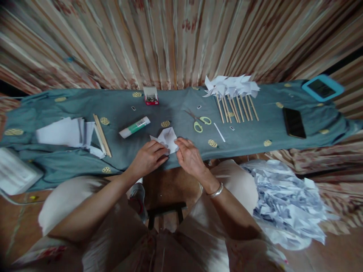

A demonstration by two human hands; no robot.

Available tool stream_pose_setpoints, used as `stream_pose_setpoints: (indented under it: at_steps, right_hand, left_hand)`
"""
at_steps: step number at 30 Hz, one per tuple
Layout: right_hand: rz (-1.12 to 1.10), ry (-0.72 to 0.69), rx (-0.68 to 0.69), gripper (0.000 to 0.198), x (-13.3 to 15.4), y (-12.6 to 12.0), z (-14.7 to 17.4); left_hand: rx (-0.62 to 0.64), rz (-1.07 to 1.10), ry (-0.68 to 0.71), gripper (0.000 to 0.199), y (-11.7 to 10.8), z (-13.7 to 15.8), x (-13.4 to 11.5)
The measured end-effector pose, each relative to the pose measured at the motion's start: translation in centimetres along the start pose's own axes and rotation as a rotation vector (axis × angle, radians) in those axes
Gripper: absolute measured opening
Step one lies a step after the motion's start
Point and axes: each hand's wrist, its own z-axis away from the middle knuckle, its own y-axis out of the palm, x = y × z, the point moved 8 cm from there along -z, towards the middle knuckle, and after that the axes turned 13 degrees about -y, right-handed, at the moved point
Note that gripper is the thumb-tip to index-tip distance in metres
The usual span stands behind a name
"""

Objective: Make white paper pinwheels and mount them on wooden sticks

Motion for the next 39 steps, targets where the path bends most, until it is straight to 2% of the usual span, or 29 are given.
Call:
stream_pose_setpoints:
  at_steps: [13,26,30,39]
  right_hand:
    - [-0.066,-0.018,0.073,0.039,0.1,-1.1,0.2]
    - [-0.430,0.002,0.080,0.010,-0.3,-0.9,0.3]
    - [-0.520,0.023,0.071,0.009,-0.4,-0.4,0.1]
    - [-0.355,0.035,-0.001,0.010,-0.5,0.1,-0.5]
  left_hand:
    - [0.014,-0.200,0.001,0.012,0.4,-0.3,-1.1]
    - [-0.019,-0.149,0.056,0.015,-0.7,1.7,-1.2]
    - [-0.017,-0.133,0.059,0.013,-0.7,1.9,-1.2]
    - [-0.025,-0.071,0.071,0.022,0.0,2.4,-1.5]
